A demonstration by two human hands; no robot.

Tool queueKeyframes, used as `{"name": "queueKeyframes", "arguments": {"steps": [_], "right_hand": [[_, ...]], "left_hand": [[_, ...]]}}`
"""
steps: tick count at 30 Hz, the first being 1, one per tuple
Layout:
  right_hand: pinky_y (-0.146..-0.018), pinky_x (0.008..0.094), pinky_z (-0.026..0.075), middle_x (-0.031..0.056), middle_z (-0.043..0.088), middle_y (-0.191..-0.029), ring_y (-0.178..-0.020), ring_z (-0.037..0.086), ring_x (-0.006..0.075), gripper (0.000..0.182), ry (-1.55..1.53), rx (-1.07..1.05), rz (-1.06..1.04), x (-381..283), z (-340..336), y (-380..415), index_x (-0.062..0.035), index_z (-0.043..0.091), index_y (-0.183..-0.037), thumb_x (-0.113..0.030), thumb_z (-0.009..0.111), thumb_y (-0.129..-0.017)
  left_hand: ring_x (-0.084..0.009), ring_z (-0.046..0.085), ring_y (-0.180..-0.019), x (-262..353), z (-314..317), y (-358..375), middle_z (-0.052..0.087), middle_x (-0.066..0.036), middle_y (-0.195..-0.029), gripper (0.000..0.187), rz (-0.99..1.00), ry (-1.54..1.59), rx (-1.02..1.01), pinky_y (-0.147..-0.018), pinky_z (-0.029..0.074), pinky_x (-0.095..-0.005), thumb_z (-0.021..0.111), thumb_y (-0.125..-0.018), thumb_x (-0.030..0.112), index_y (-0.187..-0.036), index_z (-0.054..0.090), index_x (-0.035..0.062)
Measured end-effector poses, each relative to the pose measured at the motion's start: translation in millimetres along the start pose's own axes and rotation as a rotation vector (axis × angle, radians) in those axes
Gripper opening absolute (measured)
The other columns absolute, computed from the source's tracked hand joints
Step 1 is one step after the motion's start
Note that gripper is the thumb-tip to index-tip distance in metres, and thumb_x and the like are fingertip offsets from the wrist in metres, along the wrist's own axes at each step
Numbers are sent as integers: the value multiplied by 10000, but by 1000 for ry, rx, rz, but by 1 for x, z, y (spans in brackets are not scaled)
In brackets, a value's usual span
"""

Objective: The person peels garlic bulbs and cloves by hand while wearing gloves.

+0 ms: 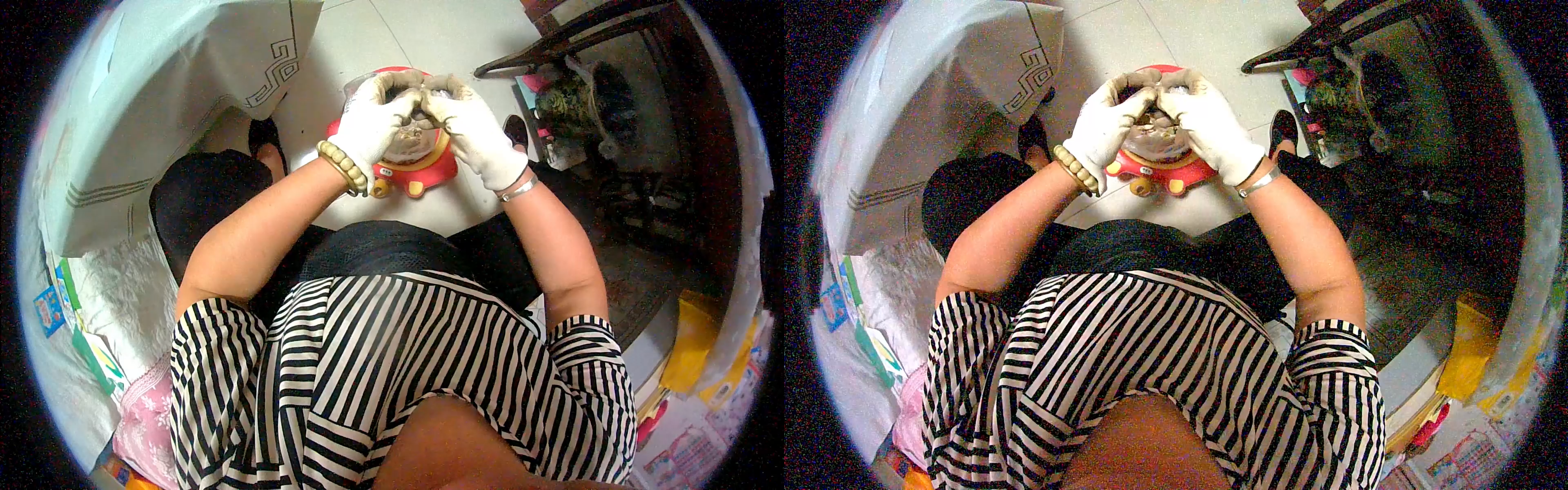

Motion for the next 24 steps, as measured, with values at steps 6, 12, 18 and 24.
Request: {"name": "queueKeyframes", "arguments": {"steps": [6, 12, 18, 24], "right_hand": [[-655, 215, 481, 26, 605, -930, -784, 577, 87, 224, 73, -63, 57, -5, 10, 5, -38, 536, -1088, -153, 525, -897], [-791, 235, 477, 41, 598, -1016, -896, 576, 106, 240, 99, -149, 141, 2, -1, -2, -12, 545, -1094, -157, 518, -905], [-822, 252, 470, 50, 598, -1035, -923, 569, 112, 248, 222, -176, 89, -4, 6, 3, -5, 531, -1111, -150, 506, -912], [-641, 220, 476, 3, 610, -926, -779, 566, 78, 240, 254, -179, -6, -11, 19, 8, -56, 549, -1121, -142, 486, -907]], "left_hand": [[-137, 558, -936, 7, -3, 0, 606, -84, -1013, 253, 33, -113, 26, -856, 444, -260, 587, -848, 116, -1063, 556, -14], [-127, 556, -928, 12, -4, 1, 609, -78, -1002, 222, 88, -175, 5, -831, 448, -258, 576, -851, 125, -1031, 556, -5], [-199, 599, -864, 17, -6, 2, 617, -127, -962, 244, 237, -576, -28, -786, 465, -288, 498, -888, 195, -1037, 543, 7], [-278, 599, -913, 18, -9, 2, 599, -179, -978, 329, 279, -771, -52, -789, 467, -313, 438, -908, 258, -1110, 511, 9]]}}
Point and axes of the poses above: each hand's wrist, its own y-axis away from the middle knuckle, its own z-axis out of the palm, x = y × z, the point moved 4 cm from there along -y, towards the middle knuckle
